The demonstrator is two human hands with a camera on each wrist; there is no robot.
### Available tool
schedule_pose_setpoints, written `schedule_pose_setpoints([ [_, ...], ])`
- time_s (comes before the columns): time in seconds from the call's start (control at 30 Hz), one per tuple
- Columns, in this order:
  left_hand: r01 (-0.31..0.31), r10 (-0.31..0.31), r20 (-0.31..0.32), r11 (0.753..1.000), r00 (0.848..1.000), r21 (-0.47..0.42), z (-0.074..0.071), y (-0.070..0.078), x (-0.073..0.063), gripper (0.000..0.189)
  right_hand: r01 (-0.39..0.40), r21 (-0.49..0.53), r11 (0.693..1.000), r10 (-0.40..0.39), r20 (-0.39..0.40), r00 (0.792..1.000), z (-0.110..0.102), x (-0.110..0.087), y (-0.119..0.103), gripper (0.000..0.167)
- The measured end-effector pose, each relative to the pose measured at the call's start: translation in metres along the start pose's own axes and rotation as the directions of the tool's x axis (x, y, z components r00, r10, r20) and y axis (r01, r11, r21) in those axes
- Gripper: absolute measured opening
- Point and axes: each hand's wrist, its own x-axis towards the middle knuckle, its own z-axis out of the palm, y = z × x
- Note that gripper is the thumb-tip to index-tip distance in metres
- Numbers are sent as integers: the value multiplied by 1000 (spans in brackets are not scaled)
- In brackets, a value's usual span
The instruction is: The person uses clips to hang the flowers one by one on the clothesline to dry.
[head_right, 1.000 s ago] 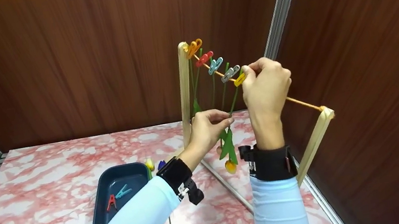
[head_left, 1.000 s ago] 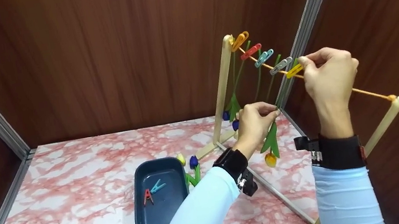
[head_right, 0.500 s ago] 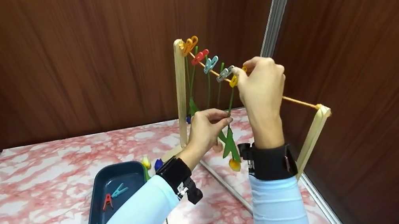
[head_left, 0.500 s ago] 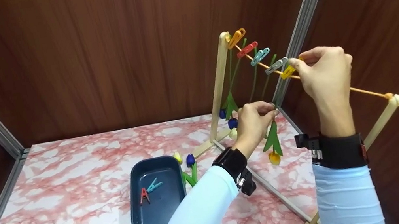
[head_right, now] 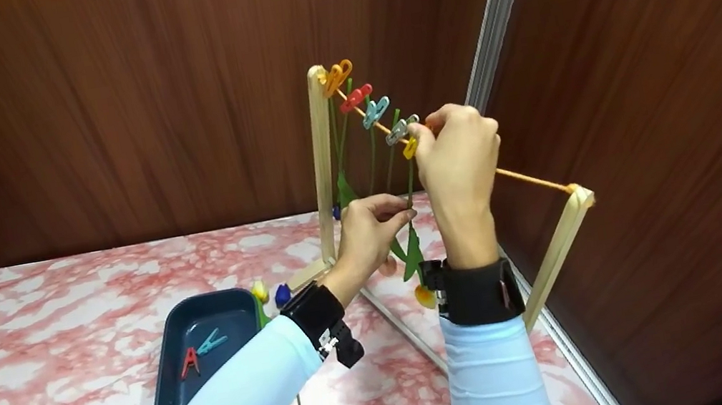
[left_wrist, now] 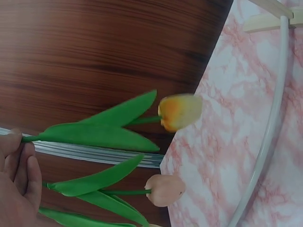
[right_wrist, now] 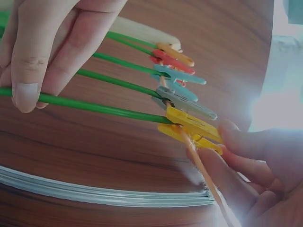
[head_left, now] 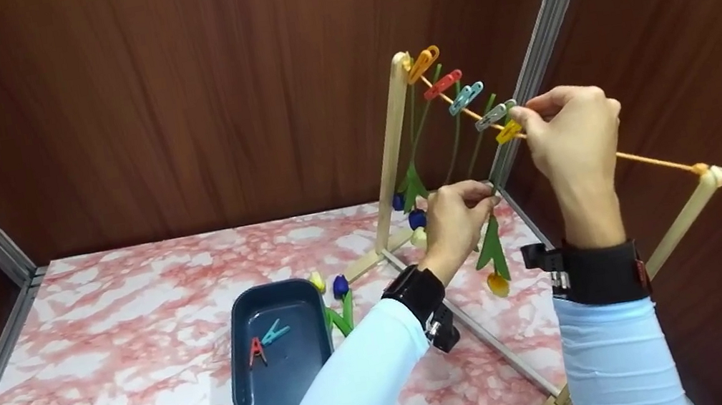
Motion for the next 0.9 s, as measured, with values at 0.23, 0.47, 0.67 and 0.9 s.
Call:
schedule_pose_setpoints([
  [0.23,5,-5,2,1000,1000,-25,-2,-1,-3,15,-5,9,1000,4,34,999,-5,-1,-2,38],
  [0.47,35,-34,40,999,999,-18,-8,-7,-10,19,9,23,1000,-9,-5,1000,-7,-3,-3,37],
  [0.67,18,-21,96,999,995,27,-20,-15,-19,18,8,32,999,-8,-23,1000,-9,-7,-2,41],
  [0.9,-46,44,137,999,990,14,-51,-21,-41,16,66,71,995,-55,-143,988,-11,-20,2,42],
])
